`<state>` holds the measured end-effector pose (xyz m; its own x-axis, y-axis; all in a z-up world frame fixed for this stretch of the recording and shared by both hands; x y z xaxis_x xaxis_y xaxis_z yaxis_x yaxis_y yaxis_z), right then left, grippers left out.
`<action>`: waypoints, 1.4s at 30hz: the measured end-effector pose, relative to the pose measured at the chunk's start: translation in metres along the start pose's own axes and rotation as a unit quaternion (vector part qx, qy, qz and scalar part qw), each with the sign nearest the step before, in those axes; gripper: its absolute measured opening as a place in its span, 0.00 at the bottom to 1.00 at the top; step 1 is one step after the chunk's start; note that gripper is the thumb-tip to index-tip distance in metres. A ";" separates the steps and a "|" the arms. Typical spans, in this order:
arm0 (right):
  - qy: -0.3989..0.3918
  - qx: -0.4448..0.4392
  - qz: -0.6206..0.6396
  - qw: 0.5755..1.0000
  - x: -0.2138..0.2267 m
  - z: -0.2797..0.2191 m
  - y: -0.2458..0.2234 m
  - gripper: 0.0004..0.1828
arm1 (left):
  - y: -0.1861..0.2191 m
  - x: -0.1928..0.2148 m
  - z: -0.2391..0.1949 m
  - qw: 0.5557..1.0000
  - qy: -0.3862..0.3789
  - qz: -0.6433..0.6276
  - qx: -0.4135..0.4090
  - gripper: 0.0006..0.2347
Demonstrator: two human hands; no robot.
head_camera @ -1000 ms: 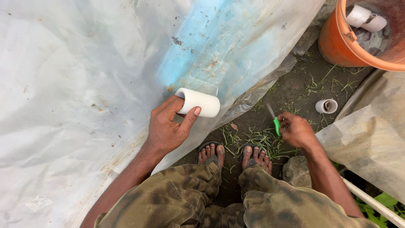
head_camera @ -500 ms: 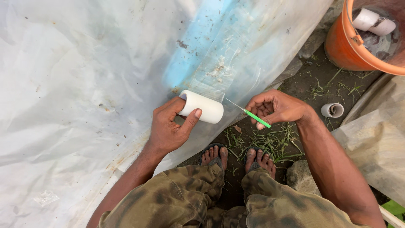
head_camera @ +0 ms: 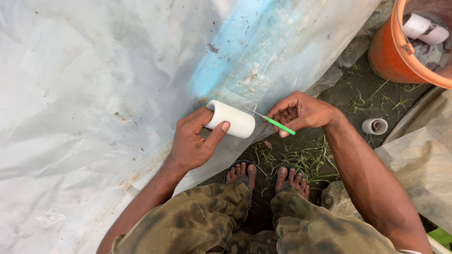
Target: The person places a blue plastic sheet against a translucent plastic wall and smooths it. They then unroll clear adhesive tape, apply it over the blue sheet, and cut it with scissors. The person repeats the taping process on a lower section of the wall.
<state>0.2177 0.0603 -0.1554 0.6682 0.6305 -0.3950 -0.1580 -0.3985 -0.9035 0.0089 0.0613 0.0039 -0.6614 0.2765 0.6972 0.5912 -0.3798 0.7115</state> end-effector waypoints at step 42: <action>0.043 0.043 0.020 0.998 -0.014 0.016 -0.033 0.23 | 0.001 0.003 -0.001 1.000 -0.021 -0.019 -0.014 0.12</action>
<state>0.2019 0.0759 -0.1225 0.7195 0.5547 -0.4179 -0.2446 -0.3608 -0.9000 0.0078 0.0609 0.0067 -0.6633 0.3273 0.6729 0.5526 -0.3921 0.7354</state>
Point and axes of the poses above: each hand's wrist, its own z-axis towards the middle knuckle, its own x-axis out of the back of the hand, y = z × x, the point moved 9 cm from there along z, towards the middle knuckle, and after that the axes turned 8 degrees about z, right-handed, at the moved point
